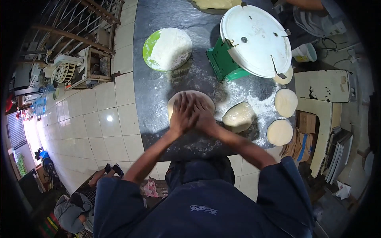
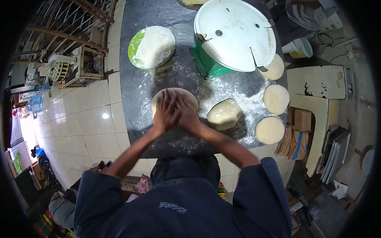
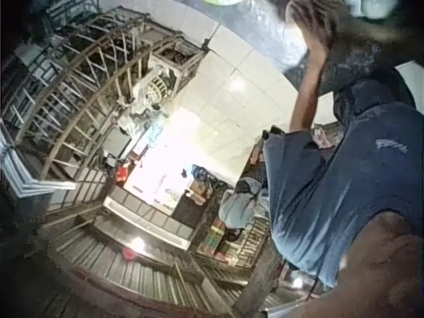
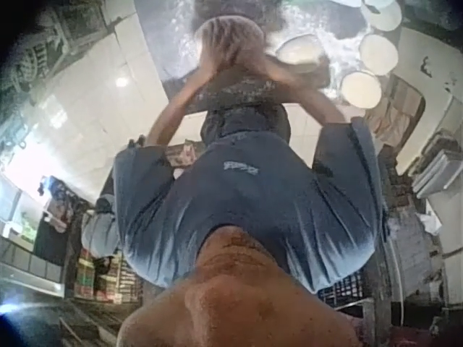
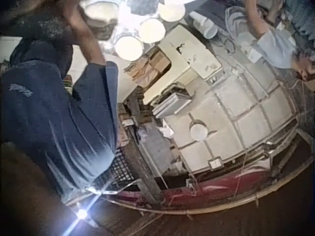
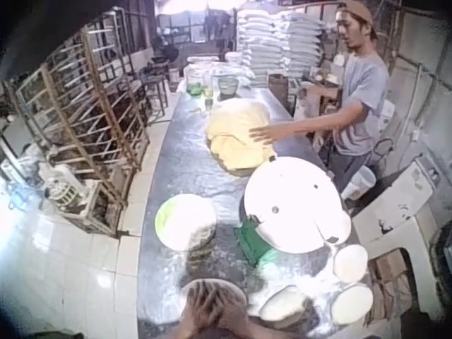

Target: The recorder prepares dough by collecting flour, weighing dough portions, and shaping them into rounds on a production table.

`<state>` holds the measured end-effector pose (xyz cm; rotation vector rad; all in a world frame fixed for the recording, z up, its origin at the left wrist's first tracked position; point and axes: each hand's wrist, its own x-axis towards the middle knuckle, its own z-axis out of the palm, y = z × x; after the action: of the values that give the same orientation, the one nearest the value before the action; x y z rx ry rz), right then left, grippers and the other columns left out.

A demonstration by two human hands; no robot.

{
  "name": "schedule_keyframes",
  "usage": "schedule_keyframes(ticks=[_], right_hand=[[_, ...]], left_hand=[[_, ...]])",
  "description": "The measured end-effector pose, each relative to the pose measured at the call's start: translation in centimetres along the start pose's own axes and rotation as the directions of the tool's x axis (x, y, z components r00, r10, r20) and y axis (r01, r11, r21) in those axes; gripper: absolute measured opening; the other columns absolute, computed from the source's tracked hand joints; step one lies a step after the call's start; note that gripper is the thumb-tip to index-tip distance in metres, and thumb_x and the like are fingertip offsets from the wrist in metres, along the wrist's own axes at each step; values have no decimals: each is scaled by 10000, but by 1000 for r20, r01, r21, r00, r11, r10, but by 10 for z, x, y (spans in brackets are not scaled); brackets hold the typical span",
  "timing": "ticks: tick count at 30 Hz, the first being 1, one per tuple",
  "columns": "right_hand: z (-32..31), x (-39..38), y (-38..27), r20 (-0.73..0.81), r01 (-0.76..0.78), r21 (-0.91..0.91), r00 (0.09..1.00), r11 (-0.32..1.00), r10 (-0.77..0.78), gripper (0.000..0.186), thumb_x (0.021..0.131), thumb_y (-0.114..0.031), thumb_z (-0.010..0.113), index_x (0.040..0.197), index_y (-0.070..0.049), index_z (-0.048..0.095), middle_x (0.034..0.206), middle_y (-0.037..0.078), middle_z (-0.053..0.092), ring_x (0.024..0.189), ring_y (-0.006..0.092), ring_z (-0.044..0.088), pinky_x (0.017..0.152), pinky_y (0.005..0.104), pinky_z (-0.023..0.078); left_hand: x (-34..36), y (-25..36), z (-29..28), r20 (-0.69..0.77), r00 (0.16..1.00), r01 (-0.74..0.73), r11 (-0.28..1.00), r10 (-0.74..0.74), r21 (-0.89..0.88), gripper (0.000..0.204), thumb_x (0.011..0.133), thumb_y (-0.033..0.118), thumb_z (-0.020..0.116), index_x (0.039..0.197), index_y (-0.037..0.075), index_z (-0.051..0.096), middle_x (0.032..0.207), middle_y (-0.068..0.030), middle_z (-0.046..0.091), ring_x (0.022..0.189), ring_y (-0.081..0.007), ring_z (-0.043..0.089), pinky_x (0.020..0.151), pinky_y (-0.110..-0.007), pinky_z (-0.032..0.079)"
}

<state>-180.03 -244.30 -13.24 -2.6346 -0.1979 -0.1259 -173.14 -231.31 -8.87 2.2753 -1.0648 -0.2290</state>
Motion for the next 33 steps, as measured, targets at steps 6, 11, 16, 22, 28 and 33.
schedule_keyframes(ticks=[6,11,16,22,28,33], right_hand=[[-25,-4,-35,-117,-93,179,987,979,115,675,812,-294,502,1408,-40,312,1475,180,259,1386,372,167,1130,484,118],[-34,-6,-17,-105,-69,8,992,998,70,640,832,-217,471,1417,-38,283,1483,177,235,1381,373,181,1129,459,140],[-36,4,-29,-145,-167,-88,978,982,153,579,868,-228,460,1385,-2,332,1477,206,227,1367,391,199,1119,483,169],[-17,-35,-40,-53,-165,-169,986,972,158,679,846,-289,488,1418,0,262,1492,202,191,1382,401,145,1129,487,118],[-24,-40,-56,-174,-204,45,962,978,209,650,790,-320,596,1338,-24,408,1428,231,308,1358,422,196,1102,525,156],[-39,-12,-17,44,-796,363,534,485,844,710,726,-526,666,1163,15,523,1174,241,557,1089,415,536,910,503,433]], left_hand=[[-9,-13,5,58,996,66,998,-65,-13,703,901,482,409,1462,108,208,1494,-229,154,1393,-402,78,1124,-494,46],[-10,-14,16,16,991,125,976,-130,177,652,927,493,358,1462,146,222,1517,-196,101,1403,-381,56,1107,-523,25],[-8,-31,20,120,992,24,979,-50,204,572,932,387,361,1444,149,277,1524,-142,137,1397,-405,56,1096,-558,38],[-39,-5,24,2,998,55,958,-58,283,560,921,356,377,1445,178,289,1522,-134,148,1399,-400,51,1101,-557,15],[-59,-17,4,26,999,35,952,-45,303,607,905,381,481,1430,132,308,1506,-178,162,1380,-379,144,1107,-511,94],[-68,-19,11,-568,718,454,889,-402,-56,497,795,292,710,1100,-62,540,1089,-197,572,976,-288,542,865,-393,418]])
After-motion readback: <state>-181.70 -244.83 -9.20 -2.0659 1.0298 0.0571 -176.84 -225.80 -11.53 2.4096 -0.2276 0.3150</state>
